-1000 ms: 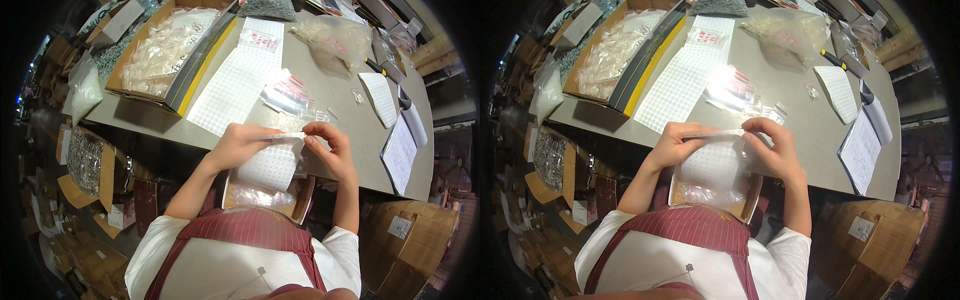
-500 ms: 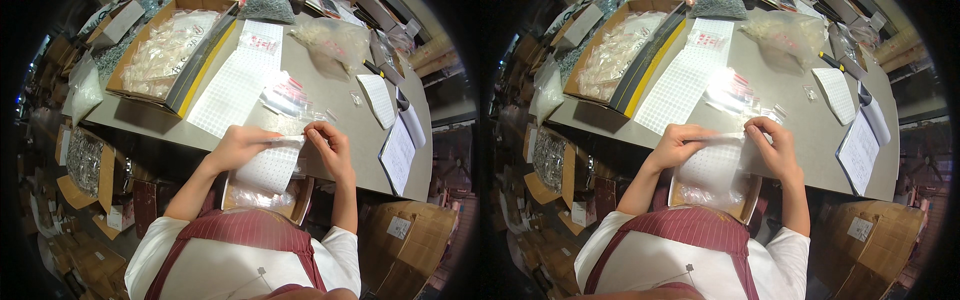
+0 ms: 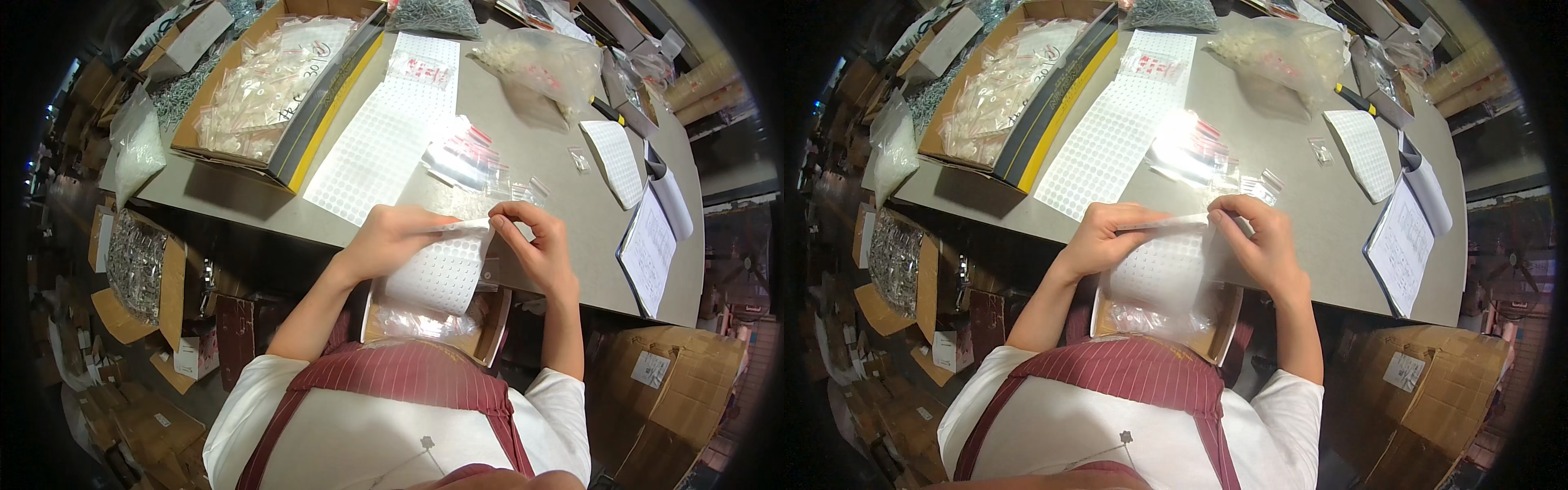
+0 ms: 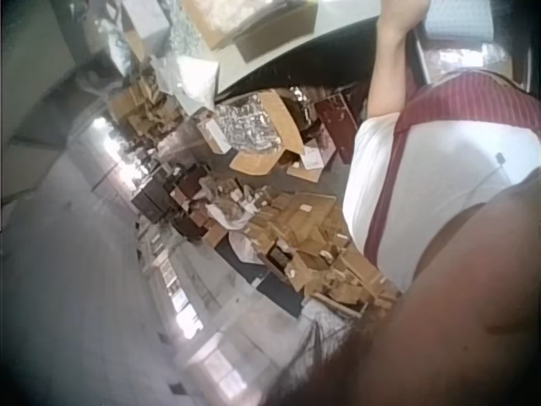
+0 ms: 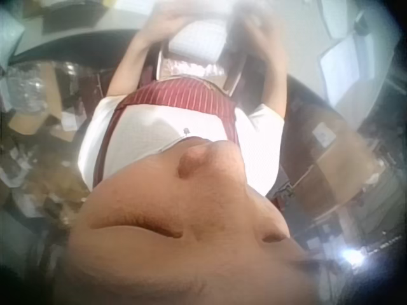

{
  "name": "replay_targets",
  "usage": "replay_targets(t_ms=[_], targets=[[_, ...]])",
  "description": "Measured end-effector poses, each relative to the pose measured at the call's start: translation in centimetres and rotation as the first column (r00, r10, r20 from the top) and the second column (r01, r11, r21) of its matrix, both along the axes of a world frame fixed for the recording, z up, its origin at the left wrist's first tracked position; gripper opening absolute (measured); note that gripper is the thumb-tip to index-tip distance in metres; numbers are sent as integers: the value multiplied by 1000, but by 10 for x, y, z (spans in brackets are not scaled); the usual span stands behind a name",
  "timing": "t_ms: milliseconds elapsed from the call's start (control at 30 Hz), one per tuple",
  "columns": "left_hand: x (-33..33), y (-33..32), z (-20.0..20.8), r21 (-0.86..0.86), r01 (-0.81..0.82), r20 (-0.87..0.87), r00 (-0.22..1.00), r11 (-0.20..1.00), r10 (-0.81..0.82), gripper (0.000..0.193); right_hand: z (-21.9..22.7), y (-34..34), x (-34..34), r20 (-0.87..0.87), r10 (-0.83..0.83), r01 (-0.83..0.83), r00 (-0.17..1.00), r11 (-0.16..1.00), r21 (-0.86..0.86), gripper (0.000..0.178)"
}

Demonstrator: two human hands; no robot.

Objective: The person repeatedly peels small adhesive labels from a sheet and applies them to small clear plastic bags on a cluttered work table. The person handles the label sheet and bags by hand, placing each labeled bag aside.

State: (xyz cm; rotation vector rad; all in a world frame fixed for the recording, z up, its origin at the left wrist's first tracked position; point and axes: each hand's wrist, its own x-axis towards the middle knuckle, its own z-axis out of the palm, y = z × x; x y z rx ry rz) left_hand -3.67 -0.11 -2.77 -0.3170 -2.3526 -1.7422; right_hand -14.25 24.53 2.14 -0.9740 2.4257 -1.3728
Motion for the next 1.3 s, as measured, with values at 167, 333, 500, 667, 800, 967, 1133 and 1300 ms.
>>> replay_targets(t_ms=[167, 333, 500, 667, 800, 967, 1133, 1300], targets=[[0, -1, 0, -26, 3, -31, 1000, 1000, -4, 38, -4, 0, -1, 21, -32, 33, 999, 999, -27, 15], [1, 0, 6, -28, -7, -21, 1000, 1000, 6, 38, -2, 7, -2, -16, 18, -18, 1000, 999, -36, 18], [0, 0, 2, 70, 28, -39, 999, 997, -26, 34, 4, 7, 0, 248, 79, -57, 965, 994, -95, 19], [10, -22, 5, 585, 70, 265, 925, 808, -272, 46, 14, 9, 7, 485, 131, -1, 864, 966, -260, 16], [12, -30, 26, 694, 142, 233, 883, 706, -407, 62, 19, 4, 18, 414, 106, 17, 904, 959, -283, 16], [1, -26, 59, 499, 232, 372, 813, 835, -448, 48, 22, 10, 25, 303, 105, -15, 947, 959, -282, 17], [-8, -8, 83, 207, 286, 431, 832, 935, -350, 37, 23, 6, 30, 17, 68, -63, 998, 977, -204, 16], [-9, 2, 82, 218, 290, 349, 869, 932, -352, 38, 21, 9, 35, -30, -23, 15, 999, 976, -219, 15]])
